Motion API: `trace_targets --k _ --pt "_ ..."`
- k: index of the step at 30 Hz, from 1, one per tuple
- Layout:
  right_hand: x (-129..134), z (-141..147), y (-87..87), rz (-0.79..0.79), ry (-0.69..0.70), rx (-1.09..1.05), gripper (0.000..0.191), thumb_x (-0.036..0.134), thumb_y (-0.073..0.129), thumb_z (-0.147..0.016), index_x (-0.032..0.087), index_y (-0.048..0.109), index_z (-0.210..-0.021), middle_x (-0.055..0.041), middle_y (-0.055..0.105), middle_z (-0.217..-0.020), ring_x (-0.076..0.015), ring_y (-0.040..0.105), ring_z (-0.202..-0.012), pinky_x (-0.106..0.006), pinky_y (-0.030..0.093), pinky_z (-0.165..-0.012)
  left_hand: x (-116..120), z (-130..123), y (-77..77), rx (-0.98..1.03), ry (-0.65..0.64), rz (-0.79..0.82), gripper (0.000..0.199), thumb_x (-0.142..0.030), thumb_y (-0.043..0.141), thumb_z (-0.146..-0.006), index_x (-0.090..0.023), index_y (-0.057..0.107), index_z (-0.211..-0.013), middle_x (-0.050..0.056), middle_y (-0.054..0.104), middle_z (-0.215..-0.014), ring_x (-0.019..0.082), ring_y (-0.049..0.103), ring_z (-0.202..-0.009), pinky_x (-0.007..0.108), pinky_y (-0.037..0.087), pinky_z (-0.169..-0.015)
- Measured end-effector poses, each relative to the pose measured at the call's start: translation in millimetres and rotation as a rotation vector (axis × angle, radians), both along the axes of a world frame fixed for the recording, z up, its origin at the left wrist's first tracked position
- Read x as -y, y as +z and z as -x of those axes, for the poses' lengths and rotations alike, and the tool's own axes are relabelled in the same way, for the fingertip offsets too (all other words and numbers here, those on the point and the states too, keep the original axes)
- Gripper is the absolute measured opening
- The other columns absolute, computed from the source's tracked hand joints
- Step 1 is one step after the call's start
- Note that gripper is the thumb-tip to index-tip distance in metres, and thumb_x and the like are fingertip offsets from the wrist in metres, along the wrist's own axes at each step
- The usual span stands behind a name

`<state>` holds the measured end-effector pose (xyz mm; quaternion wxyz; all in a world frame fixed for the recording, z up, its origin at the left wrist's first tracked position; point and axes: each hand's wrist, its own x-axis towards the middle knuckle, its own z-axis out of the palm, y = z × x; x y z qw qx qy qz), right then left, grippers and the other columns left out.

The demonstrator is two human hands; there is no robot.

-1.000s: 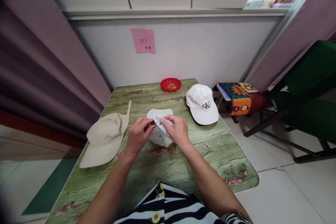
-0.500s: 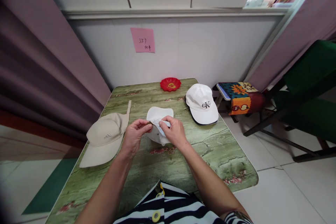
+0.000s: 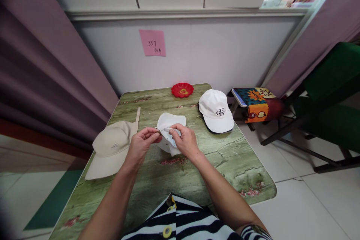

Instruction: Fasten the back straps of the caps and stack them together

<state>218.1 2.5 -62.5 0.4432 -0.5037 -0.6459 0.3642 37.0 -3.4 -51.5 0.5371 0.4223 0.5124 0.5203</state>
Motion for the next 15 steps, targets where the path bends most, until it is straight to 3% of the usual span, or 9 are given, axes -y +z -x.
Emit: trace_targets --k 8,15 --pt "-8.4 10.1 -11.6 0.120 0.125 -0.230 0.026 0.038 0.061 -0.086 0.018 0.072 -0.097 -0.0029 0.075 -0.081 -0.0123 0.064 -0.061 -0.024 0.049 -0.062 -4.0 12.5 -2.2 -0.056 0.033 -0.028 0.025 -0.029 0.083 -0.059 -0.014 0.069 -0.074 0.000 0.068 -0.070 0.011 0.061 -0.065 0.022 0.049 -0.067" --pt "-11.9 23.3 -20.2 0.156 0.127 -0.255 0.022 0.036 0.059 -0.087 0.018 0.070 -0.093 -0.0027 0.075 -0.081 -0.0131 0.067 -0.065 -0.024 0.050 -0.065 -1.6 11.6 -1.8 0.039 -0.005 0.025 0.031 -0.032 0.082 -0.061 -0.015 0.060 -0.076 0.001 0.070 -0.070 0.015 0.069 -0.069 0.030 0.056 -0.075"
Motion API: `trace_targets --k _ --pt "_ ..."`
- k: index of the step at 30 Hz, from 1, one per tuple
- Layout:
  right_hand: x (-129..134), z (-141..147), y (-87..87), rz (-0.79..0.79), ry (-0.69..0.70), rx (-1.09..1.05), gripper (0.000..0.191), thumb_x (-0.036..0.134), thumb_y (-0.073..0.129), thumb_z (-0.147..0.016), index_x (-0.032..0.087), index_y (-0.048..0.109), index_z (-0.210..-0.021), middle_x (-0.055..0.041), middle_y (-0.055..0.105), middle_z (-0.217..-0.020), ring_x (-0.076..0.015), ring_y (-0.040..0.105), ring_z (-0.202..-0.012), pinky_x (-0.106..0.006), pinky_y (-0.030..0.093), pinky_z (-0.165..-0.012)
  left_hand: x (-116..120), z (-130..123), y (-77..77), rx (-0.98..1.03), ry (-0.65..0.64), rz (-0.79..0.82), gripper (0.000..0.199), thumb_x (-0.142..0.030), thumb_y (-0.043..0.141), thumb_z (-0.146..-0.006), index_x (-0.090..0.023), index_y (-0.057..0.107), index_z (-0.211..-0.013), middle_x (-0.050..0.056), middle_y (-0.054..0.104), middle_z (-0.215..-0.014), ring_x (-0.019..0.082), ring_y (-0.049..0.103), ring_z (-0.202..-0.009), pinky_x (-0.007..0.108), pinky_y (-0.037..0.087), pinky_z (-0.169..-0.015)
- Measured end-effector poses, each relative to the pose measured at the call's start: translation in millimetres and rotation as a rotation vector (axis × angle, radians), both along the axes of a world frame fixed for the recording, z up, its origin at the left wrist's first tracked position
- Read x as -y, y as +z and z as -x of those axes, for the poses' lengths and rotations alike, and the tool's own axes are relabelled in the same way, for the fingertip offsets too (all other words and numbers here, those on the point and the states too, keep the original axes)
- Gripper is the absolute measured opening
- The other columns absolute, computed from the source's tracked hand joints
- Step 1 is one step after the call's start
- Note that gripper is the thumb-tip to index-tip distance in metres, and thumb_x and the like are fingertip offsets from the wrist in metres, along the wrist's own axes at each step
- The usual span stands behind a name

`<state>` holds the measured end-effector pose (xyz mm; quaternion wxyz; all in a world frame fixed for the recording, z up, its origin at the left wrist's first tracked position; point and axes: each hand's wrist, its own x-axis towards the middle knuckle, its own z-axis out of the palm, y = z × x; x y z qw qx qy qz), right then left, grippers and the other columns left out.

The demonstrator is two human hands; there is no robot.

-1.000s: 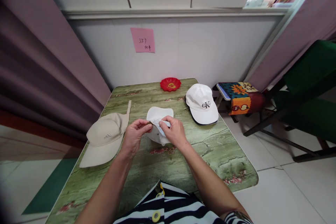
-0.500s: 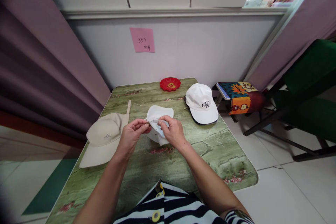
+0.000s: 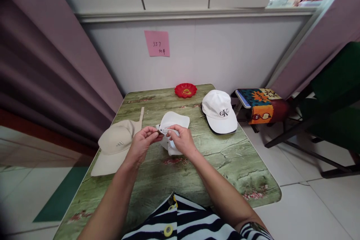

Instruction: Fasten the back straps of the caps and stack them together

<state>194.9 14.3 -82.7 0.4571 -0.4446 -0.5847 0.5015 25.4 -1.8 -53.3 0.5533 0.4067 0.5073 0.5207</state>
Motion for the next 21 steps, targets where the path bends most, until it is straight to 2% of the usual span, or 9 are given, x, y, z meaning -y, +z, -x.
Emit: trace_targets --k 10,21 --pt "2.3 0.0 6.3 -0.069 -0.068 0.117 0.020 0.036 0.057 -0.088 0.021 0.070 -0.092 -0.0012 0.076 -0.082 -0.0155 0.070 -0.070 -0.026 0.052 -0.071 -2.3 -8.0 0.2 -0.069 -0.026 -0.002 0.034 -0.036 0.080 -0.064 -0.016 0.059 -0.082 0.004 0.073 -0.066 0.017 0.070 -0.060 0.029 0.057 -0.064" --pt "2.1 -0.7 4.6 -0.048 -0.078 0.159 0.019 0.033 0.057 -0.087 0.021 0.070 -0.090 -0.0010 0.075 -0.078 -0.0157 0.069 -0.067 -0.025 0.050 -0.068 -3.5 -5.3 1.3 -0.130 -0.026 -0.012 0.030 -0.034 0.077 -0.064 -0.015 0.064 -0.083 0.005 0.072 -0.063 0.018 0.070 -0.059 0.029 0.056 -0.062"
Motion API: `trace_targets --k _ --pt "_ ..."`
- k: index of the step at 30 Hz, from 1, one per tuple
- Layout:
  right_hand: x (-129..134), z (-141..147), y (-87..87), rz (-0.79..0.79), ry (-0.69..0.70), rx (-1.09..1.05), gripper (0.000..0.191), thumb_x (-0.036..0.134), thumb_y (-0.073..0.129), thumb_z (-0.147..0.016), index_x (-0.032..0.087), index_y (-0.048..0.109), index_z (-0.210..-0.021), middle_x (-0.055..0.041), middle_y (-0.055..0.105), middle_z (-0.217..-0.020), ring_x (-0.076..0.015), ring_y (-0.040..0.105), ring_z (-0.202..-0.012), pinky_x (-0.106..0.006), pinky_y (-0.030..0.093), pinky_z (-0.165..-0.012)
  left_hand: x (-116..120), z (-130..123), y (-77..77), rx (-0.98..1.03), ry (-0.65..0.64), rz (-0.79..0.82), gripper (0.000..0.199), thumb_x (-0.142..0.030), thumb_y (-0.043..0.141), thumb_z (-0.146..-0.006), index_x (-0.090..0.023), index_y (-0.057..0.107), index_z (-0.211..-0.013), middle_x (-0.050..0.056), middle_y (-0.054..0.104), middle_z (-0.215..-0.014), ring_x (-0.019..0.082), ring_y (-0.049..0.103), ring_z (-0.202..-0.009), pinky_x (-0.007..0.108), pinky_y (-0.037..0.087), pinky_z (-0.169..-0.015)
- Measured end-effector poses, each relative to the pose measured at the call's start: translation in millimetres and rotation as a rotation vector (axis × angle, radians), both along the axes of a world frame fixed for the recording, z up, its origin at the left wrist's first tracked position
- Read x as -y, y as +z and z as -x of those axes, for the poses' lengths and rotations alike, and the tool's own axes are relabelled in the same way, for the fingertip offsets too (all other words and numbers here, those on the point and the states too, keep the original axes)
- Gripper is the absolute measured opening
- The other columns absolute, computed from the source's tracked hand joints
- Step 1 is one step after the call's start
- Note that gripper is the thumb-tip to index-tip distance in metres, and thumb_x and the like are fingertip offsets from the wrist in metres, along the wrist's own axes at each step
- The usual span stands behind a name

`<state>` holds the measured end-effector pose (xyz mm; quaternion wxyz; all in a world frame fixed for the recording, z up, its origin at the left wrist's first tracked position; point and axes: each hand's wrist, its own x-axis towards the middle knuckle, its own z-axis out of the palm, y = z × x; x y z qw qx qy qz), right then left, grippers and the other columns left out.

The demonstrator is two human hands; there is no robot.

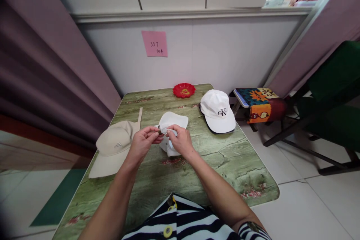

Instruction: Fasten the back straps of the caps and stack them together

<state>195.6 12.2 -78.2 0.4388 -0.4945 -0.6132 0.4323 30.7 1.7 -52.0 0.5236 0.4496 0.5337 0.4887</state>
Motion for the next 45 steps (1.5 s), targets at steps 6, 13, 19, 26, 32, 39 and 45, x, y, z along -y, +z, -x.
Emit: trace_targets --k 6,13,19,26,32,39,45 --pt "1.6 -2.2 -2.0 -0.013 -0.008 0.031 0.019 0.034 0.056 -0.087 0.021 0.070 -0.086 -0.0005 0.075 -0.076 -0.0150 0.067 -0.065 -0.025 0.048 -0.068 -3.2 2.7 2.1 -0.052 -0.049 0.012 0.028 -0.032 0.075 -0.065 -0.013 0.068 -0.084 0.007 0.073 -0.065 0.019 0.071 -0.060 0.029 0.056 -0.061" --pt "2.2 -2.7 -4.3 0.003 0.010 0.070 0.019 0.034 0.056 -0.086 0.021 0.071 -0.084 0.0010 0.074 -0.074 -0.0149 0.065 -0.064 -0.025 0.048 -0.071 -3.9 4.1 5.1 -0.053 -0.100 0.027 0.029 -0.033 0.076 -0.064 -0.014 0.070 -0.084 0.006 0.073 -0.066 0.018 0.070 -0.060 0.029 0.056 -0.061" --pt "4.1 -3.7 -2.6 -0.013 0.017 0.096 0.019 0.031 0.055 -0.086 0.022 0.072 -0.084 0.0013 0.074 -0.074 -0.0157 0.066 -0.067 -0.025 0.047 -0.071 -5.0 4.9 5.2 -0.070 -0.130 0.037 0.029 -0.033 0.076 -0.063 -0.014 0.070 -0.084 0.006 0.072 -0.065 0.018 0.069 -0.059 0.029 0.055 -0.060" --pt "5.4 -3.8 2.2 -0.052 0.012 0.159 0.019 0.030 0.055 -0.086 0.021 0.072 -0.084 0.0007 0.074 -0.076 -0.0159 0.065 -0.070 -0.025 0.044 -0.071 -4.6 3.1 5.6 -0.084 -0.150 0.033 0.029 -0.033 0.075 -0.064 -0.013 0.070 -0.084 0.004 0.072 -0.065 0.017 0.068 -0.060 0.027 0.054 -0.061" --pt "6.8 -4.3 1.3 -0.062 0.015 0.160 0.019 0.029 0.055 -0.087 0.021 0.072 -0.084 0.0001 0.074 -0.078 -0.0166 0.066 -0.073 -0.025 0.044 -0.073 -4.7 4.3 4.7 -0.071 -0.163 0.035 0.031 -0.035 0.078 -0.063 -0.013 0.071 -0.084 0.004 0.073 -0.066 0.016 0.068 -0.060 0.027 0.054 -0.062" --pt "5.8 -7.9 -5.8 -0.058 0.002 0.039 0.021 0.037 0.058 -0.087 0.020 0.070 -0.088 -0.0009 0.073 -0.080 -0.0164 0.066 -0.074 -0.025 0.046 -0.073 -5.4 5.7 3.4 -0.058 -0.170 0.043 0.036 -0.038 0.080 -0.063 -0.013 0.070 -0.087 0.005 0.073 -0.067 0.017 0.068 -0.061 0.027 0.054 -0.063" --pt "6.0 -9.9 -4.7 -0.074 -0.021 0.086 0.023 0.037 0.055 -0.088 0.019 0.069 -0.080 -0.0008 0.072 -0.076 -0.0157 0.064 -0.070 -0.025 0.044 -0.071 -6.4 4.5 2.3 -0.054 -0.201 0.043 0.037 -0.038 0.081 -0.063 -0.012 0.070 -0.088 0.006 0.074 -0.070 0.017 0.069 -0.063 0.027 0.054 -0.063"
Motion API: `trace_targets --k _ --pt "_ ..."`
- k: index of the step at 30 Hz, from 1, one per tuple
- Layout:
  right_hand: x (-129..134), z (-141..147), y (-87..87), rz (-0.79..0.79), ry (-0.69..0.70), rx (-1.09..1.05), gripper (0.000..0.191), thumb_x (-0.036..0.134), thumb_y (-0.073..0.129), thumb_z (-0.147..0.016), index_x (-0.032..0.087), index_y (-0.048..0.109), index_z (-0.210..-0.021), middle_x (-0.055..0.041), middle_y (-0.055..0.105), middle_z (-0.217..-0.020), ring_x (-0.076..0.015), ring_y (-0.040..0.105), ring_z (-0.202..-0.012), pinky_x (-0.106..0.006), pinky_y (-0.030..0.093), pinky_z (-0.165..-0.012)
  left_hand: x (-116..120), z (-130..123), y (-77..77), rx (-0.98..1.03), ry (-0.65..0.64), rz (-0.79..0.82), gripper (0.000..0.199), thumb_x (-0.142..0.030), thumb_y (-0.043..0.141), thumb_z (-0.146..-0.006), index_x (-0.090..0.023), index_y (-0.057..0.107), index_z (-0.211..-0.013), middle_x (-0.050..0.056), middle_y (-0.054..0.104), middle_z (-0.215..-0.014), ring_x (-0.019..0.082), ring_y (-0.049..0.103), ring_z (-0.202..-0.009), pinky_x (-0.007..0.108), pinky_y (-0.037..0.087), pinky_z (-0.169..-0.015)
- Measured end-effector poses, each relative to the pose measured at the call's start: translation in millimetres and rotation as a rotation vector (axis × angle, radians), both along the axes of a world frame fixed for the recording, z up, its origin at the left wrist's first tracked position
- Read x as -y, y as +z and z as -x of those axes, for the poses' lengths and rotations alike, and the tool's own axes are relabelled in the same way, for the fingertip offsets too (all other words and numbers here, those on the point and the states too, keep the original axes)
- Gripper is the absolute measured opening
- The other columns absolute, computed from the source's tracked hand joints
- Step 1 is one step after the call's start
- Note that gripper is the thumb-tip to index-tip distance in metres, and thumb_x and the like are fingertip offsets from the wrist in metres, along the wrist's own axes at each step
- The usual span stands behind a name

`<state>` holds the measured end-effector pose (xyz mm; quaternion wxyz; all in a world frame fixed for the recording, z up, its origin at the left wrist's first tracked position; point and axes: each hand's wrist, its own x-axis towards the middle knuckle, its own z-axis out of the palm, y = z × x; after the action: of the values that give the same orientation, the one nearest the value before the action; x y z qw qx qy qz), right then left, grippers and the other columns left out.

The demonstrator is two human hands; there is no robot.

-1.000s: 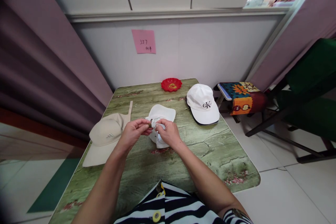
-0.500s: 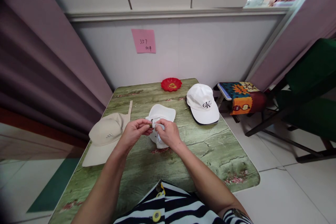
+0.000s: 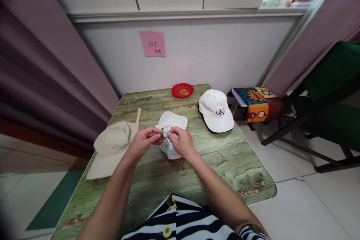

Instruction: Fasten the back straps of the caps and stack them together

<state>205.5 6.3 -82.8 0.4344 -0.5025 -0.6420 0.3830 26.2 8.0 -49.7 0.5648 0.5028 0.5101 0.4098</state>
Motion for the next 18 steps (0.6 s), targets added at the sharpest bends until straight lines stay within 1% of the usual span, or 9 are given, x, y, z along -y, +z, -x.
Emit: trace_targets --k 10,15,18 --pt "3.4 2.1 7.4 -0.025 -0.006 0.031 0.023 0.036 0.055 -0.088 0.020 0.070 -0.081 -0.0006 0.072 -0.075 -0.0157 0.064 -0.070 -0.025 0.044 -0.069 2.2 -2.4 1.0 0.019 -0.012 0.008 0.036 -0.039 0.083 -0.063 -0.013 0.071 -0.085 0.005 0.073 -0.070 0.017 0.069 -0.064 0.027 0.053 -0.064" --pt "1.3 -0.4 2.6 -0.015 0.019 -0.015 0.023 0.038 0.058 -0.087 0.019 0.071 -0.083 -0.0012 0.073 -0.077 -0.0157 0.063 -0.070 -0.025 0.044 -0.069 2.0 -1.0 0.8 0.033 0.012 0.002 0.038 -0.041 0.085 -0.061 -0.013 0.071 -0.083 0.005 0.073 -0.069 0.017 0.068 -0.062 0.027 0.053 -0.064" --pt "0.0 -4.1 -2.6 0.019 0.012 -0.043 0.024 0.040 0.062 -0.084 0.019 0.072 -0.087 -0.0017 0.072 -0.075 -0.0153 0.061 -0.067 -0.024 0.043 -0.065 1.5 2.0 1.5 0.038 0.026 0.000 0.039 -0.042 0.085 -0.061 -0.014 0.071 -0.083 0.005 0.073 -0.069 0.016 0.068 -0.062 0.028 0.054 -0.064"
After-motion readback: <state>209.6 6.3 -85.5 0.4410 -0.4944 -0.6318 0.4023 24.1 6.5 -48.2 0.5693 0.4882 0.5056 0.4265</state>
